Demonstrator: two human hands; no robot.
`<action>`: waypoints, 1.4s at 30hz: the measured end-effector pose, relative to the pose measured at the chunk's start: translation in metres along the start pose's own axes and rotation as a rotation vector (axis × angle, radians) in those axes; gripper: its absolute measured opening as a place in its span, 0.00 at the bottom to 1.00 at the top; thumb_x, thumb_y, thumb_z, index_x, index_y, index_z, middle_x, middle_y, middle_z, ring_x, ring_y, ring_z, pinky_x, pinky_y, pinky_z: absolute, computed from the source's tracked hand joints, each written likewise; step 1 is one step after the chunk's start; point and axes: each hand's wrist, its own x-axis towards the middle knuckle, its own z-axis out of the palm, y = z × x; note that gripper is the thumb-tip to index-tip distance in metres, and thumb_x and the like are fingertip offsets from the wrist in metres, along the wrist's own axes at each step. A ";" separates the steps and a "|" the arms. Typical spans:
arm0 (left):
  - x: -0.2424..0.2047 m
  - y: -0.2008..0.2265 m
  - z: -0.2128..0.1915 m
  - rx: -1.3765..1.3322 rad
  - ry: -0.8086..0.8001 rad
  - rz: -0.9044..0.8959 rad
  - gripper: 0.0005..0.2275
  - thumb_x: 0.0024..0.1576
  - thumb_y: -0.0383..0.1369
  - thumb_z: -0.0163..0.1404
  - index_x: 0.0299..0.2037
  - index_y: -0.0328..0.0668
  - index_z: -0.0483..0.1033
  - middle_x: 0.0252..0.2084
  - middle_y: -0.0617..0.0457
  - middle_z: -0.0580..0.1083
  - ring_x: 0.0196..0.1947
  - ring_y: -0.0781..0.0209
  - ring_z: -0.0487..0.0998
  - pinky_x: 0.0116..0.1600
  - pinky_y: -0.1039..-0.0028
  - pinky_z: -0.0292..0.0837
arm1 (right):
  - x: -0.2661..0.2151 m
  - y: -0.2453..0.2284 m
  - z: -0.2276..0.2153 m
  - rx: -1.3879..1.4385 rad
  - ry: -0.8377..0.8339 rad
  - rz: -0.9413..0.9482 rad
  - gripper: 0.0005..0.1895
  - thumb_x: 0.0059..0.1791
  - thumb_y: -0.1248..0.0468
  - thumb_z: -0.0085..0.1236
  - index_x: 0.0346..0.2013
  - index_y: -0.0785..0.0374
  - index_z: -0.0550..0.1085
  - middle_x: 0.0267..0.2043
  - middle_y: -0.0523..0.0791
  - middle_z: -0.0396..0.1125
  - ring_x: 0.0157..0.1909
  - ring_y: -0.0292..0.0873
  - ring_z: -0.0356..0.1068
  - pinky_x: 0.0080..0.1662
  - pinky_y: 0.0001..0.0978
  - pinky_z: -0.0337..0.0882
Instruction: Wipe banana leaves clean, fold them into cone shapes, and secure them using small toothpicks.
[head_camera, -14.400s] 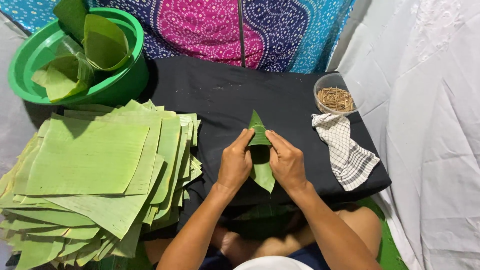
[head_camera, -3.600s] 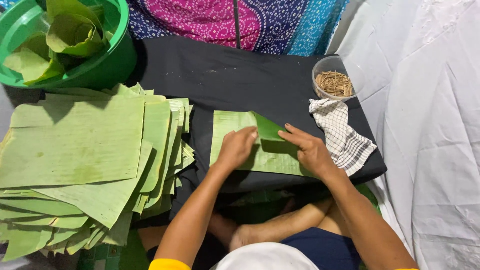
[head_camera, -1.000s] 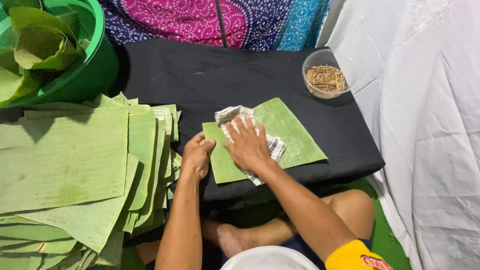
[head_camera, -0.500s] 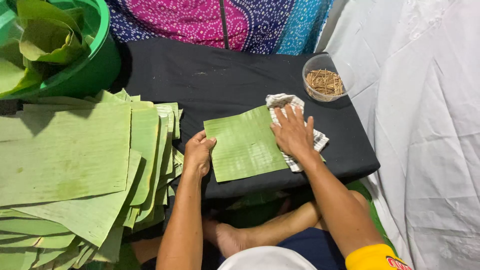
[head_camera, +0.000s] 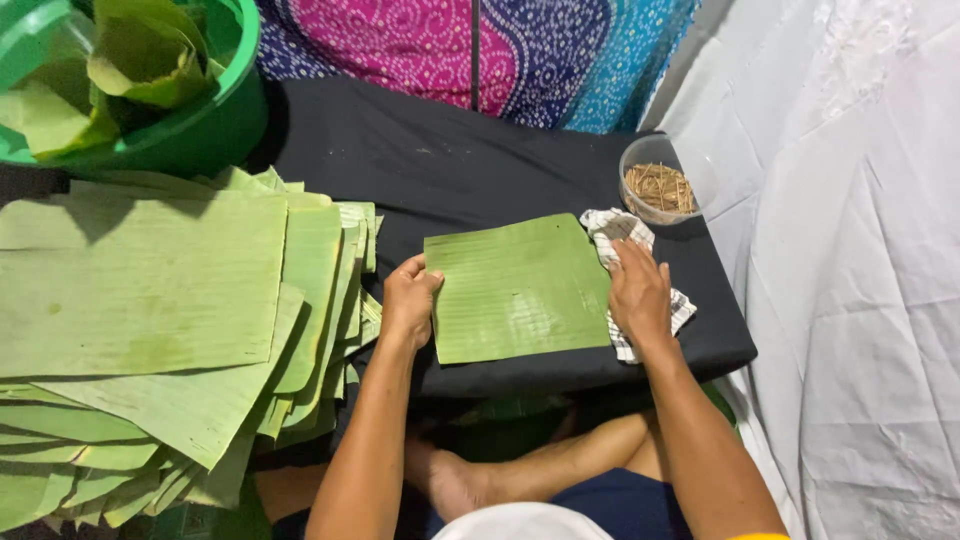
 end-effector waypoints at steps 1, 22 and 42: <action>-0.012 0.013 0.008 0.002 0.000 0.003 0.15 0.59 0.19 0.45 0.57 0.26 0.72 0.47 0.40 0.79 0.40 0.55 0.81 0.45 0.67 0.78 | 0.002 -0.004 -0.005 0.002 0.002 0.000 0.19 0.55 0.61 0.48 0.61 0.58 0.73 0.65 0.53 0.67 0.70 0.58 0.63 0.67 0.65 0.56; -0.131 0.008 -0.011 1.126 -0.552 0.965 0.16 0.44 0.17 0.55 0.37 0.52 0.82 0.57 0.61 0.78 0.72 0.44 0.61 0.74 0.37 0.34 | -0.003 0.023 -0.023 0.636 0.334 0.326 0.16 0.60 0.63 0.45 0.57 0.68 0.74 0.43 0.43 0.72 0.43 0.34 0.68 0.47 0.28 0.68; -0.099 -0.033 -0.028 1.650 0.005 0.529 0.27 0.58 0.38 0.49 0.67 0.34 0.63 0.73 0.42 0.58 0.78 0.37 0.50 0.74 0.38 0.48 | -0.049 -0.199 0.006 0.162 -0.458 -0.529 0.27 0.55 0.51 0.47 0.68 0.53 0.67 0.71 0.57 0.57 0.70 0.67 0.53 0.64 0.67 0.51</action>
